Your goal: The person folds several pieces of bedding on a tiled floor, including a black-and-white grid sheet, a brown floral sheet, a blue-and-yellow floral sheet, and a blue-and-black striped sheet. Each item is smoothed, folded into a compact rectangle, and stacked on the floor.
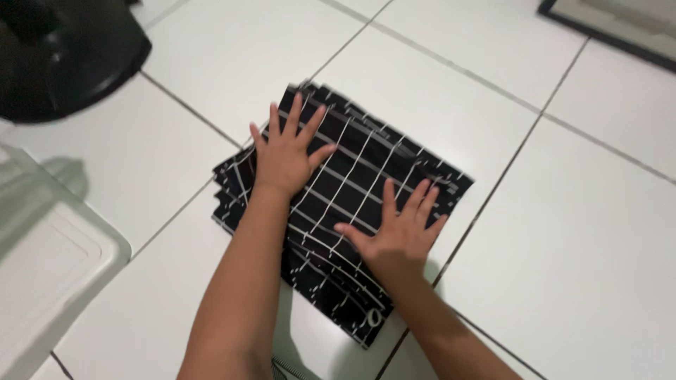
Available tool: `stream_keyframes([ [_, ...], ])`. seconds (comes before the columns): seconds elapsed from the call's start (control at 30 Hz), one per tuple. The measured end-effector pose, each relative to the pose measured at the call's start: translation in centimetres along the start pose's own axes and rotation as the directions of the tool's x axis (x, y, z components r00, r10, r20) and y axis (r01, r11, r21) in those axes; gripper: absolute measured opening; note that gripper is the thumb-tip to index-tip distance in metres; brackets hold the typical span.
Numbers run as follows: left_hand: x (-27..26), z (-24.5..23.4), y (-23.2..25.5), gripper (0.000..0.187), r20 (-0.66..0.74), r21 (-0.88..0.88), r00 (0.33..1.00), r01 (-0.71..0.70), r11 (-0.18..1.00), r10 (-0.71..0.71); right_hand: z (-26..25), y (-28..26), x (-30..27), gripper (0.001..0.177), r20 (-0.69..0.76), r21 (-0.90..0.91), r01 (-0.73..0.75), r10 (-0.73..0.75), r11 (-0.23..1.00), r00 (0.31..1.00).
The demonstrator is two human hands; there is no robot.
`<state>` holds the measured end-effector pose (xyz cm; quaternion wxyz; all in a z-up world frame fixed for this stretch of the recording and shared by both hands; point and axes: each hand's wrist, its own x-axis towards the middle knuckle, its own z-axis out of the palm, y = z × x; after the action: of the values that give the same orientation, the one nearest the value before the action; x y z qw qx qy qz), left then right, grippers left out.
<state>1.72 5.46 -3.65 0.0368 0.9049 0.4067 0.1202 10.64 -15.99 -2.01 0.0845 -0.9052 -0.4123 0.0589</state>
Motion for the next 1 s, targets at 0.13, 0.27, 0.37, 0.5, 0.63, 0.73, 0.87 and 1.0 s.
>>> stream_keyframes([
  [0.13,-0.5,1.0,1.1,0.074,0.019,0.016,0.998,0.057,0.998,-0.057,-0.9,0.0,0.1,0.128,0.228,-0.003,-0.083,0.081,0.997,0.970],
  [0.27,-4.4,2.1,3.6,0.073,0.064,0.140,0.997,0.035,0.990,-0.044,-0.1,2.0,0.0,0.126,0.299,0.112,0.018,-0.051,0.994,0.953],
  [0.37,-7.4,-0.4,7.7,0.083,0.291,0.138,0.954,0.029,0.990,-0.069,-2.0,5.4,2.2,0.123,0.433,0.349,0.037,-0.196,0.936,0.880],
  [0.5,-9.4,-4.4,14.1,0.094,0.488,0.039,0.872,0.017,0.999,-0.034,-3.0,13.1,-1.3,0.105,0.233,0.474,0.107,-0.242,0.874,0.942],
  [0.63,-12.1,-7.9,22.7,0.083,0.575,0.002,0.805,-0.178,0.984,0.144,-5.7,21.3,-9.6,0.093,0.176,0.401,0.092,-0.175,0.912,0.969],
  [0.73,-14.1,-10.6,29.2,0.086,0.542,-0.082,0.790,-0.289,0.954,0.286,-9.8,26.1,-13.5,0.092,0.146,0.291,0.062,-0.108,0.955,0.983],
  [0.87,-17.0,-13.9,36.6,0.086,0.423,-0.172,0.785,-0.422,0.890,0.454,-15.5,30.5,-17.8,0.091,0.042,0.229,0.018,-0.028,0.973,0.999],
  [1.0,-19.9,-17.4,42.6,0.084,0.370,-0.225,0.740,-0.515,0.827,0.561,-21.5,33.3,-22.0,0.093,-0.083,0.221,0.014,0.004,0.975,0.997],
])
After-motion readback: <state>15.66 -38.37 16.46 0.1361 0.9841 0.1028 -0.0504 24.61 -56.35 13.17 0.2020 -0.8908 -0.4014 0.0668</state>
